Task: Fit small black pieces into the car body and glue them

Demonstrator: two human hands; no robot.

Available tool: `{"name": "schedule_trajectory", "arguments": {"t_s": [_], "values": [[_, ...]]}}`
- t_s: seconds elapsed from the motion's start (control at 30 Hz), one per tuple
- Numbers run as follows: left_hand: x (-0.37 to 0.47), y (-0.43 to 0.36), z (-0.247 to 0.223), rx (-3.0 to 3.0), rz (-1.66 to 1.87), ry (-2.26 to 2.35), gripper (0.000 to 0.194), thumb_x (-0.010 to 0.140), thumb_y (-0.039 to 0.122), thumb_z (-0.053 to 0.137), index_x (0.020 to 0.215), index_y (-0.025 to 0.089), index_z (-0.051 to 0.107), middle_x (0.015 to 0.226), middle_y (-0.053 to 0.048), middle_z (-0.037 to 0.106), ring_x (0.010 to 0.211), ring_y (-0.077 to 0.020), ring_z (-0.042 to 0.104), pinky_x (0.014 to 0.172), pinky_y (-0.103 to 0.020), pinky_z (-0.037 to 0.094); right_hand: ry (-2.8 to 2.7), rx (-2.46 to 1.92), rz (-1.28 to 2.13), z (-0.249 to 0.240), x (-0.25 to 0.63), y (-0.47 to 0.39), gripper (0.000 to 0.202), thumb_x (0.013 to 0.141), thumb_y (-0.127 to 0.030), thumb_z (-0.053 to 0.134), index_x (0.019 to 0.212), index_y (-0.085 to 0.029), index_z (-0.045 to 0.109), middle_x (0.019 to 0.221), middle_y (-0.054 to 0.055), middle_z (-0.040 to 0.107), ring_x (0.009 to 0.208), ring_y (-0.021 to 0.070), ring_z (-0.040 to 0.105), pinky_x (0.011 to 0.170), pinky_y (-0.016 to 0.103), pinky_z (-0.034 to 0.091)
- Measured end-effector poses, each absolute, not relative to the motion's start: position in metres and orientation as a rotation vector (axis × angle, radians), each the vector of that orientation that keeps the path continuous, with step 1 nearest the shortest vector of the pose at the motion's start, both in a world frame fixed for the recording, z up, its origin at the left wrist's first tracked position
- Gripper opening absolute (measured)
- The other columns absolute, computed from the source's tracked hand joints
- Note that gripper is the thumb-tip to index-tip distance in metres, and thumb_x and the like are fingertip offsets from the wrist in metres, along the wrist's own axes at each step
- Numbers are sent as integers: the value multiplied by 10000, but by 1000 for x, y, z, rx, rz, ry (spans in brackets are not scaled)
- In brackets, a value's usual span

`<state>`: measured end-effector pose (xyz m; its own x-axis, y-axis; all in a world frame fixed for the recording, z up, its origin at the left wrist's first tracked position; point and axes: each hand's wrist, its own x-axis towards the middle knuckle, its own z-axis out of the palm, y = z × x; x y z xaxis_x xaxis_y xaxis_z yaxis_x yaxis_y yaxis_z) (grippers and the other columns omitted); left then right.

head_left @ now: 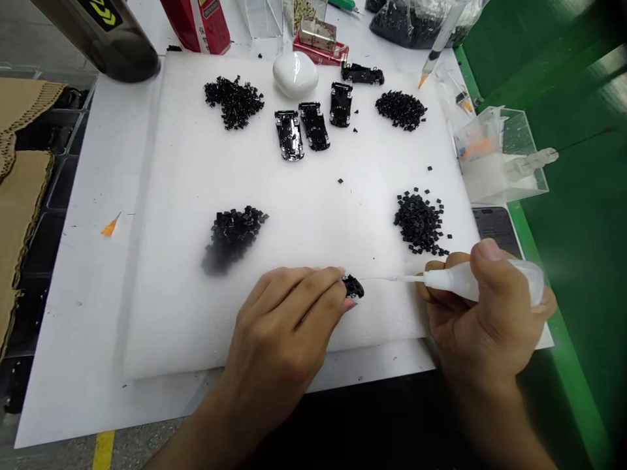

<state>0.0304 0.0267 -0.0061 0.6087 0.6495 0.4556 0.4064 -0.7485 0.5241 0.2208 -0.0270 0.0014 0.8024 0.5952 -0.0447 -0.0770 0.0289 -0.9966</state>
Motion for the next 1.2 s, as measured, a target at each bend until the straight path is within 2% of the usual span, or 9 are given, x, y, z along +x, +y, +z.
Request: {"name": "schedule_trajectory", "arguments": {"t_s": [0.13,0.4,0.6,0.7,0.87,1.07,1.2], "values": [[32,30,-6,2500,805,827,68,997,120,654,1043,132,703,1356,1,691,1007,-182,622,835,-396,536,-377,-1451,539,2,220,-26,372,789,-320,845,613,-237,528,551,-49,410,447,126,429,357,289,373],[32,33,-7,2534,719,806,132,980,52,628,1035,165,669,1275,43,717,1049,-199,580,840,-400,461,-418,-1492,535,-1,222,-28,378,823,-357,830,611,-246,538,543,-51,323,454,141,412,370,302,368],[32,35,-2,2497,729,789,104,1009,84,609,1010,167,672,1234,40,733,1058,-193,594,843,-388,458,-497,-1495,471,-3,218,-27,507,809,-393,854,538,-252,448,501,-43,340,473,163,462,356,291,354],[33,35,-1,2481,743,792,88,1029,130,606,1021,165,686,1202,40,745,1034,-188,607,836,-388,475,-517,-1514,488,-2,218,-28,504,829,-386,838,524,-250,460,499,-33,368,470,162,455,359,299,342],[33,34,-1,2456,769,797,88,1011,106,627,1056,148,689,1191,17,745,989,-178,614,825,-390,499,-549,-1516,489,-2,219,-29,508,863,-355,806,525,-240,444,511,-28,411,458,151,451,364,298,327],[34,34,-1,2452,764,799,95,1014,109,625,1068,149,692,1172,23,744,990,-169,613,828,-389,490,-575,-1549,447,-5,218,-28,438,854,-408,815,553,-248,540,499,-28,418,448,156,433,340,291,304],[35,35,-2,2440,771,802,90,1026,121,606,1036,150,690,1158,27,745,980,-166,609,833,-387,484,-561,-1498,470,-4,218,-27,513,814,-396,836,496,-255,459,493,-26,412,458,165,452,349,297,340]]}}
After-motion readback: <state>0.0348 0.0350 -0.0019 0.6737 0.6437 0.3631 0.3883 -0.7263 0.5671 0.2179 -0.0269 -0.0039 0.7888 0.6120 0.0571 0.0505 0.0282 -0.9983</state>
